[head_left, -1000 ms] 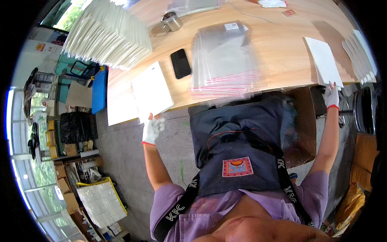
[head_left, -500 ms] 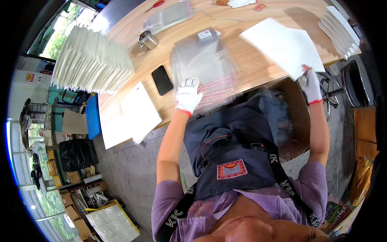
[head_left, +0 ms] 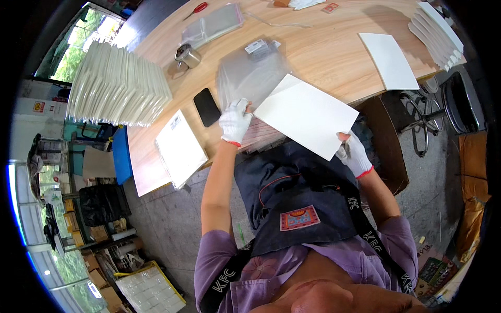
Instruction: The person repeatedly picks up white rectangular sheets, places them into clear plastic sleeves, and stacks the packaged items on the table. The process is performed one at a time with gloved hands.
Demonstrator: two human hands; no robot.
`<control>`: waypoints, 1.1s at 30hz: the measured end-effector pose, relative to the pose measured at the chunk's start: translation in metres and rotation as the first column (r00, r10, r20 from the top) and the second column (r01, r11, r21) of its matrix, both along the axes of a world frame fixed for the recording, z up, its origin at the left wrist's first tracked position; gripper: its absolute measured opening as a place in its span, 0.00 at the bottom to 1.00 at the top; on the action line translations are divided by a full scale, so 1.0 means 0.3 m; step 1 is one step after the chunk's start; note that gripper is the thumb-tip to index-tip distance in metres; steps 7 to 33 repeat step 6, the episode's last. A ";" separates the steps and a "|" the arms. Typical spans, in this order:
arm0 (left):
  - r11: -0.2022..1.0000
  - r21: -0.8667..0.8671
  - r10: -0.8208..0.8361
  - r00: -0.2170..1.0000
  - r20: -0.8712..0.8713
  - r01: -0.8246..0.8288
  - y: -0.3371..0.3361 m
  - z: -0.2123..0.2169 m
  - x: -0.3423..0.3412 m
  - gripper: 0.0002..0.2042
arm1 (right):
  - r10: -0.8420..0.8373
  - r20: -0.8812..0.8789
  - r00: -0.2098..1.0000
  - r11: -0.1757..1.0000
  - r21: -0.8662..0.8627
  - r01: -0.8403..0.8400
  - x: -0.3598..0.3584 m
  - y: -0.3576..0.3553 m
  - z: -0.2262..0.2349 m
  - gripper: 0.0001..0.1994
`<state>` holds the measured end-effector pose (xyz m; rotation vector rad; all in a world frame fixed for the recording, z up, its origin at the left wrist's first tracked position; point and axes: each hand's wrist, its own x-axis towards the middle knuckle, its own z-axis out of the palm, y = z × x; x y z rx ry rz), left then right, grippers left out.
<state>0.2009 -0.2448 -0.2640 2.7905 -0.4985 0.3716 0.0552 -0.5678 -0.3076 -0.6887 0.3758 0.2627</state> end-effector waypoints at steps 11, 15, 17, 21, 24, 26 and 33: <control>0.985 -0.172 -0.030 0.977 -0.211 -0.007 -0.048 0.082 -0.067 0.13 | -0.057 0.003 0.998 0.998 -0.002 0.057 -0.031 0.065 -0.004 0.18; 0.985 -0.172 -0.030 0.977 -0.211 -0.007 -0.048 0.082 -0.067 0.13 | -0.057 0.003 0.998 0.998 -0.002 0.057 -0.031 0.065 -0.004 0.18; 0.985 -0.172 -0.030 0.977 -0.211 -0.007 -0.048 0.082 -0.067 0.13 | -0.057 0.003 0.998 0.998 -0.002 0.057 -0.031 0.065 -0.004 0.18; 0.985 -0.172 -0.030 0.977 -0.211 -0.007 -0.048 0.082 -0.067 0.13 | -0.057 0.003 0.998 0.998 -0.002 0.057 -0.031 0.065 -0.004 0.18; 0.985 -0.172 -0.030 0.977 -0.211 -0.007 -0.048 0.082 -0.067 0.13 | -0.057 0.003 0.998 0.998 -0.002 0.057 -0.031 0.065 -0.004 0.18; 0.985 -0.172 -0.030 0.977 -0.211 -0.007 -0.048 0.082 -0.067 0.13 | -0.057 0.003 0.998 0.998 -0.002 0.057 -0.031 0.065 -0.004 0.18; 0.985 -0.172 -0.030 0.977 -0.211 -0.007 -0.048 0.082 -0.067 0.13 | -0.057 0.003 0.998 0.998 -0.002 0.057 -0.031 0.065 -0.004 0.18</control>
